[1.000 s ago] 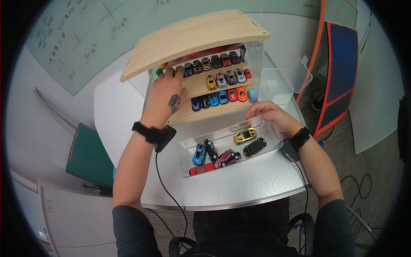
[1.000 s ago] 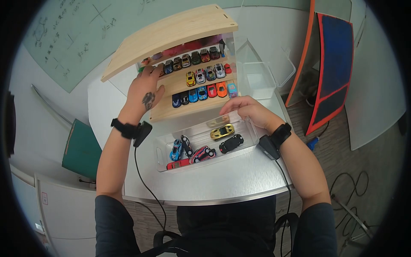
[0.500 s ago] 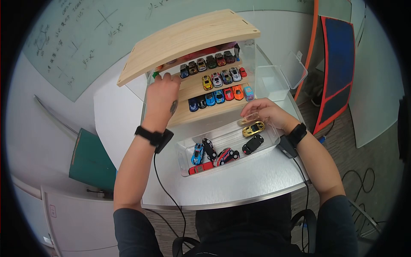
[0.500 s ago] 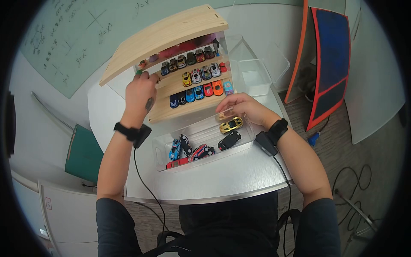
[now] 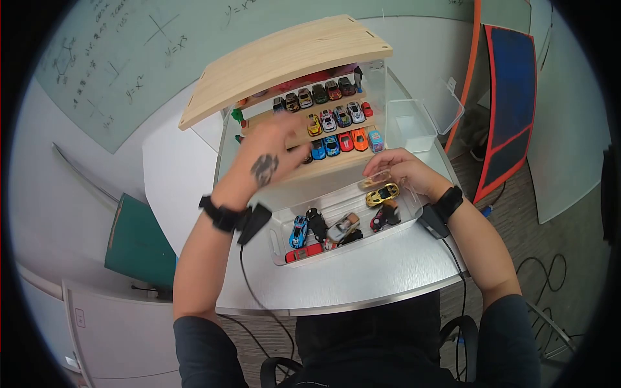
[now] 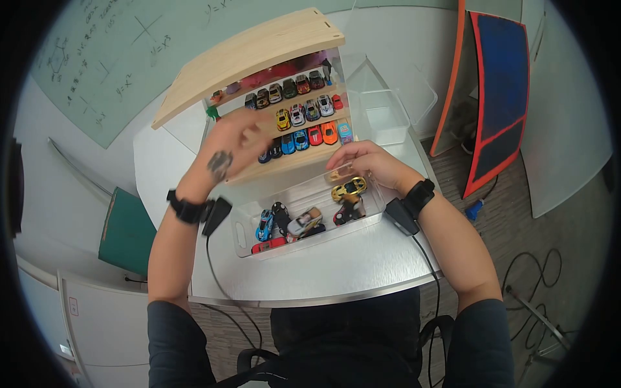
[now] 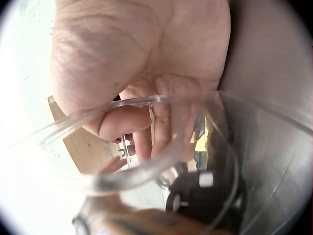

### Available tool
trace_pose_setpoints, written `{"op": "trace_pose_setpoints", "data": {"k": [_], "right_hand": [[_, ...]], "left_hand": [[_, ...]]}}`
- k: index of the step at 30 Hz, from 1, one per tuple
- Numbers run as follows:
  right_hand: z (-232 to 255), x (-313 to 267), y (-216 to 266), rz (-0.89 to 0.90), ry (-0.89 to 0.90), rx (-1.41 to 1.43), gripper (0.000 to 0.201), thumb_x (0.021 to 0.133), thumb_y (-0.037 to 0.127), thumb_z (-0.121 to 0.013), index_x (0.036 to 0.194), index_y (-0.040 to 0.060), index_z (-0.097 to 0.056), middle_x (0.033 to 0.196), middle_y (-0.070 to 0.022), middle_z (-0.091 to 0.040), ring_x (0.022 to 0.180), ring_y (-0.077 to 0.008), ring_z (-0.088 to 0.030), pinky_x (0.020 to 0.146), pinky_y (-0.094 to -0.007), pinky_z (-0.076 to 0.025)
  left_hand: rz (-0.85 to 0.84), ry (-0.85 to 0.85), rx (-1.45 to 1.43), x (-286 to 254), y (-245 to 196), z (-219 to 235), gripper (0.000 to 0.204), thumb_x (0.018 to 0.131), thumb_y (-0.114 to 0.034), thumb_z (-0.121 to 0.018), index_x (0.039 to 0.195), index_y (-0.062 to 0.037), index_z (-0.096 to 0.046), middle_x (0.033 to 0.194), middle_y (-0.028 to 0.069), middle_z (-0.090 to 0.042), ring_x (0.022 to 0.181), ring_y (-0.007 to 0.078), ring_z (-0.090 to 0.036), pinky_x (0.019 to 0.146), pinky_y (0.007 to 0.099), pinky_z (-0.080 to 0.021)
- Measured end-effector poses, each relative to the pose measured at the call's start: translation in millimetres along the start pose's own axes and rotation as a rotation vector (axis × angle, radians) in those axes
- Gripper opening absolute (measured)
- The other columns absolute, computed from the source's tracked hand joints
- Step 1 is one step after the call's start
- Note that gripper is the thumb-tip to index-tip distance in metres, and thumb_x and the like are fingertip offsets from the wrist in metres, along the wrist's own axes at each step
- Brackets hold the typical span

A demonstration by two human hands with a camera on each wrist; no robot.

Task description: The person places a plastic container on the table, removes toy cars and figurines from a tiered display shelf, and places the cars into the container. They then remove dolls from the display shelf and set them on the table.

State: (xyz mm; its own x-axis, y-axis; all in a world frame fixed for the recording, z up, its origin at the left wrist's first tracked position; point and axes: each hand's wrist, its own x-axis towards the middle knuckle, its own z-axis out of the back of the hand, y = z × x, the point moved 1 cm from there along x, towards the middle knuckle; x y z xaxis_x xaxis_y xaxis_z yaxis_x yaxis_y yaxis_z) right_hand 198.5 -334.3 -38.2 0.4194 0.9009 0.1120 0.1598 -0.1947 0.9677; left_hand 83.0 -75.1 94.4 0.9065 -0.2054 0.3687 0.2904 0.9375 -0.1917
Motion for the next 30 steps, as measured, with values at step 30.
{"op": "trace_pose_setpoints", "data": {"k": [30], "right_hand": [[-17,-2,12,-0.058,-0.011,-0.085,0.044,0.072,-0.002,-0.043,0.107,-0.0042,-0.069,0.108,-0.0093,-0.069,0.104,-0.0156,-0.063,0.098,-0.0282,-0.048]], "left_hand": [[0.127,-0.134,0.330,-31,22,20,0.028,0.084,-0.013,-0.068,0.109,-0.0005,-0.064,0.100,0.0213,-0.068,0.080,0.0334,-0.070,0.070,0.0408,-0.057]]}}
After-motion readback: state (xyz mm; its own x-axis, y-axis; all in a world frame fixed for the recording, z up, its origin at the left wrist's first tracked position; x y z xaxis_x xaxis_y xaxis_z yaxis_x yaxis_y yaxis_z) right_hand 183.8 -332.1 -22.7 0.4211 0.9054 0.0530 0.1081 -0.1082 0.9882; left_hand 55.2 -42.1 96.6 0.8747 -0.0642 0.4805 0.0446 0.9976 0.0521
